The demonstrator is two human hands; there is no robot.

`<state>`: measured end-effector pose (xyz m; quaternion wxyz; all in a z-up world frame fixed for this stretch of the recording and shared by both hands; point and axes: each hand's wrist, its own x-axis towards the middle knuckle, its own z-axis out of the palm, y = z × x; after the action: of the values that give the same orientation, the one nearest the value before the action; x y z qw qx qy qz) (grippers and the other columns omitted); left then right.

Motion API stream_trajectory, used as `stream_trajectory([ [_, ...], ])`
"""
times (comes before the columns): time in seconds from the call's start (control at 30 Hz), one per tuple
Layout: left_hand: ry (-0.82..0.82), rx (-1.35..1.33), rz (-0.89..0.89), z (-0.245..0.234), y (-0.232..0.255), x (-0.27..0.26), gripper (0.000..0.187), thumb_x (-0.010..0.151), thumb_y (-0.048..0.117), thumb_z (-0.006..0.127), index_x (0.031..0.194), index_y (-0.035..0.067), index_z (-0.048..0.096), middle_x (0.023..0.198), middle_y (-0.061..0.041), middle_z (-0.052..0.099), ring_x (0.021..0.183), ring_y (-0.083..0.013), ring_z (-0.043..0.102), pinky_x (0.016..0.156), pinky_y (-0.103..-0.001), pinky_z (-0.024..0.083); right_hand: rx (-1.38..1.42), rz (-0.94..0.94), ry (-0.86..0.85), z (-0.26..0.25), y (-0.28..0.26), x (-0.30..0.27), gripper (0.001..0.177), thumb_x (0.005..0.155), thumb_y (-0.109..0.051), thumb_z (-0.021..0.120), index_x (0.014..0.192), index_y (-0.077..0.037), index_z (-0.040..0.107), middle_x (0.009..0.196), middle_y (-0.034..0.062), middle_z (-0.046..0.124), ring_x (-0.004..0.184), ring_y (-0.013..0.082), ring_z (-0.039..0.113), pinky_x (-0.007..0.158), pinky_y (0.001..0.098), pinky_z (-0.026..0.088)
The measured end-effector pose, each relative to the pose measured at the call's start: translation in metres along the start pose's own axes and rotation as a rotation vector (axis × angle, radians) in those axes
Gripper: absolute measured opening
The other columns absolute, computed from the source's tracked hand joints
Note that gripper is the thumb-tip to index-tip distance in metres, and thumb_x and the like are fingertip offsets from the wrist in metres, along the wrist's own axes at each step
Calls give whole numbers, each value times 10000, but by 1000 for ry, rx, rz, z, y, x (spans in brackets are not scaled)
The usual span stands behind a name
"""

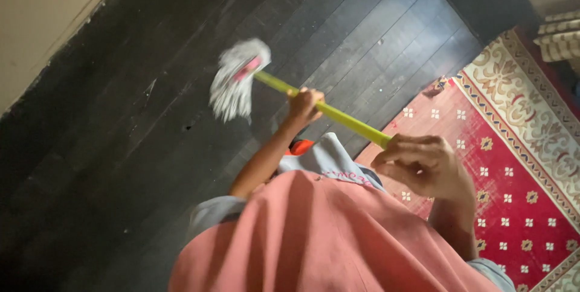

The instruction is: Mopping a dark wooden floor with a yellow-handled string mop.

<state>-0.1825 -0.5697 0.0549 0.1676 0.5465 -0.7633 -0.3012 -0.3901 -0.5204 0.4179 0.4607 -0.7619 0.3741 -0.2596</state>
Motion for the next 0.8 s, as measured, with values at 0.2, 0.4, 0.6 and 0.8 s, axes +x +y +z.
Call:
stream_trajectory([
  [0.2,-71,-186,133,37,-17,39,229,722,118,804,842,195,625,903,34,640,1087,-234,632,989,-822,260,-127,-20,-81,90,-21,2,72,854,-108,797,893,-70,750,761,69,688,624,199,674,567,342,540],
  [0.4,-64,-247,89,9,-8,-33,199,723,110,748,847,188,613,911,31,634,1096,-238,633,1005,-821,263,-76,-7,-119,113,-30,-29,21,883,-102,766,895,-85,761,750,60,703,581,185,670,545,337,524],
  [0.6,-37,-110,54,-21,-17,-190,173,713,109,686,869,172,646,891,-40,706,925,-347,644,781,-572,496,256,1,-156,125,-49,-84,67,940,-145,728,933,-82,750,767,40,731,579,125,689,523,293,506],
  [0.8,-123,63,-131,4,-99,-358,107,657,203,763,710,154,683,777,-106,702,809,-403,655,667,-625,488,171,153,-274,213,-37,-113,108,931,-185,736,946,-89,783,749,38,751,566,115,661,513,292,497],
])
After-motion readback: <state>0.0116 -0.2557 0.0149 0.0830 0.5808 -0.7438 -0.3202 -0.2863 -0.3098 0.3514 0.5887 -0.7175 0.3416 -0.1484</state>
